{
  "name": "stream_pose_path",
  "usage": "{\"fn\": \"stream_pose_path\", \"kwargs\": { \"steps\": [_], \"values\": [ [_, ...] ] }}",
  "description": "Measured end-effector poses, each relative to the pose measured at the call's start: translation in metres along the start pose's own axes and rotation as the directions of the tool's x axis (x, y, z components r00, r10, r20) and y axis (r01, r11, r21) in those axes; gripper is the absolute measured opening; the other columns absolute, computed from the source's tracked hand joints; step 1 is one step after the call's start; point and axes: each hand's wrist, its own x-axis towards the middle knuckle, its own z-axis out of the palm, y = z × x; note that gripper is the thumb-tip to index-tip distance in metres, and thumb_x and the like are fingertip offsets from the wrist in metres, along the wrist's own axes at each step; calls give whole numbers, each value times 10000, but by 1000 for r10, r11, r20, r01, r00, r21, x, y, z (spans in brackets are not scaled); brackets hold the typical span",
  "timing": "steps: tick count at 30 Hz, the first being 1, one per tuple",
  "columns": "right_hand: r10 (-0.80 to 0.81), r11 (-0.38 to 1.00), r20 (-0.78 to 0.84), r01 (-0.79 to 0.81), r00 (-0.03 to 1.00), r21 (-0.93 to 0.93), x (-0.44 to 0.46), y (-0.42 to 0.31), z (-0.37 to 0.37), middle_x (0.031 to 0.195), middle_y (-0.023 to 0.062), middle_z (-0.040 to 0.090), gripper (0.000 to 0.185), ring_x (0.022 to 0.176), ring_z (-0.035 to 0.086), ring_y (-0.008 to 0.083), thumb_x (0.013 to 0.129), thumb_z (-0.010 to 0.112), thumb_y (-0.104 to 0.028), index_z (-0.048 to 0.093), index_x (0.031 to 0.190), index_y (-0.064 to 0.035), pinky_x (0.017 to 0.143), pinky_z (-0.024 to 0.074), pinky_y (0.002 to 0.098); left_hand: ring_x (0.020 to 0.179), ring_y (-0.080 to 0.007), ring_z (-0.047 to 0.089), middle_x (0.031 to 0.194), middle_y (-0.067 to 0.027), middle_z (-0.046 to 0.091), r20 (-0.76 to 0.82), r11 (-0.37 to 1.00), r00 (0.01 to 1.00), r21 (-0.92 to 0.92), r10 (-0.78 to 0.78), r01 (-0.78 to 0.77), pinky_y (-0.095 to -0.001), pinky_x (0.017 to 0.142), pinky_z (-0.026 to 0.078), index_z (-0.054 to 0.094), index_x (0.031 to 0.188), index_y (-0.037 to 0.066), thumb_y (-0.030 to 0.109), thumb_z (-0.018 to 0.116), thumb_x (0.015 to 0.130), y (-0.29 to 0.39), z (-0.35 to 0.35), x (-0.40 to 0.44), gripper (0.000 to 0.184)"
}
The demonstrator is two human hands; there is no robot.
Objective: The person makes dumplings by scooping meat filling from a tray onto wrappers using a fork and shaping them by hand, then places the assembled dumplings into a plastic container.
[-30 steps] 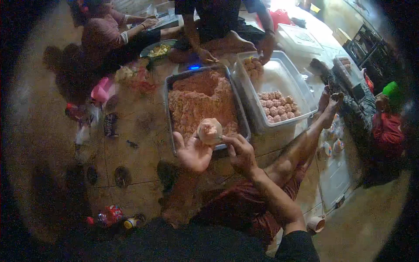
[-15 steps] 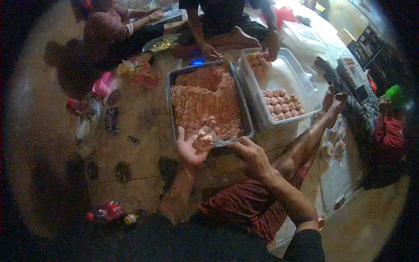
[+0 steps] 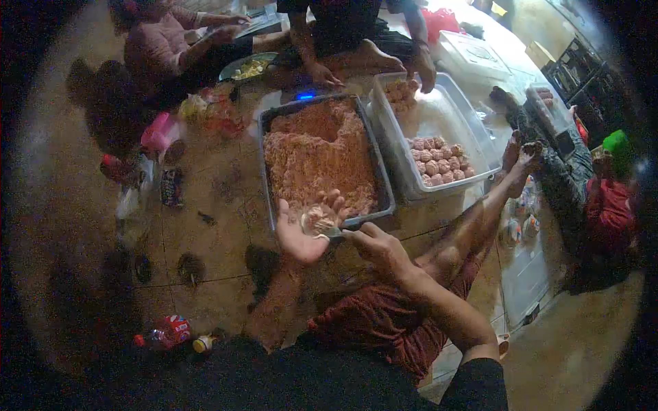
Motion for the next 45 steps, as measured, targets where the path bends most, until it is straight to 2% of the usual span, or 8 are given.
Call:
{"fn": "stream_pose_path", "kwargs": {
  "steps": [4,10,16,18,26,36,39,45],
  "values": [
    [-81,991,51,75,995,108,13,10,-18,954,129,602,401,858,652,335,837,657,7,643,1226,-87,749,541,433,1178,-396,575,1282,-233,598,233,943,972,-313,-41,115,-535,1060,444,381,1399,-166,691,490,924,31,-27,-6,986],
    [108,742,-62,-122,992,-660,65,51,-21,959,109,616,234,961,645,287,813,658,-152,640,1040,-95,824,498,391,1245,-444,535,1331,-303,560,86,991,991,-78,-104,111,-571,1117,401,519,1290,-98,662,335,1005,57,-28,-15,832],
    [46,656,-22,-47,999,-753,87,95,36,972,79,592,267,1008,592,249,800,659,-158,662,1064,-119,907,448,406,1302,-478,490,1351,-342,529,-45,995,998,83,52,-48,-595,1132,368,474,1295,-152,698,383,977,45,-12,-32,913],
    [-299,572,-228,-18,927,-820,79,130,53,1046,87,621,294,1047,598,255,799,668,-151,673,1092,-128,905,451,418,1311,-481,482,1362,-347,519,-90,990,995,138,44,-31,-597,1135,362,459,1307,-163,699,390,975,44,-11,-33,926],
    [104,994,-26,-103,994,45,80,76,-31,939,133,661,178,927,656,332,805,738,-94,684,958,-21,824,505,435,1339,-481,458,1473,-362,406,35,972,980,135,-198,192,-579,1121,397,364,1415,-170,742,236,975,35,-2,-18,1020],
    [-106,928,258,189,960,-322,84,-1,-55,941,119,635,189,913,642,350,795,727,-86,652,968,-69,795,534,448,1233,-423,570,1347,-311,558,-22,959,986,229,-168,168,-534,1068,466,431,1400,-134,850,259,893,25,-22,0,1120],
    [-436,886,-78,412,897,-210,67,9,-32,1034,90,654,304,982,655,329,756,731,-61,635,1043,-83,829,567,422,1225,-428,571,1340,-312,557,15,960,982,212,-189,182,-548,1065,465,437,1385,-145,852,253,891,21,6,-13,1128],
    [-81,984,97,95,992,-148,50,-6,-37,1052,119,615,358,959,648,365,760,694,-18,616,1101,-91,769,546,439,1241,-446,547,1358,-316,537,-19,996,998,56,-64,65,-562,1093,433,451,1361,-165,824,237,917,15,7,-14,1105]
  ]
}}
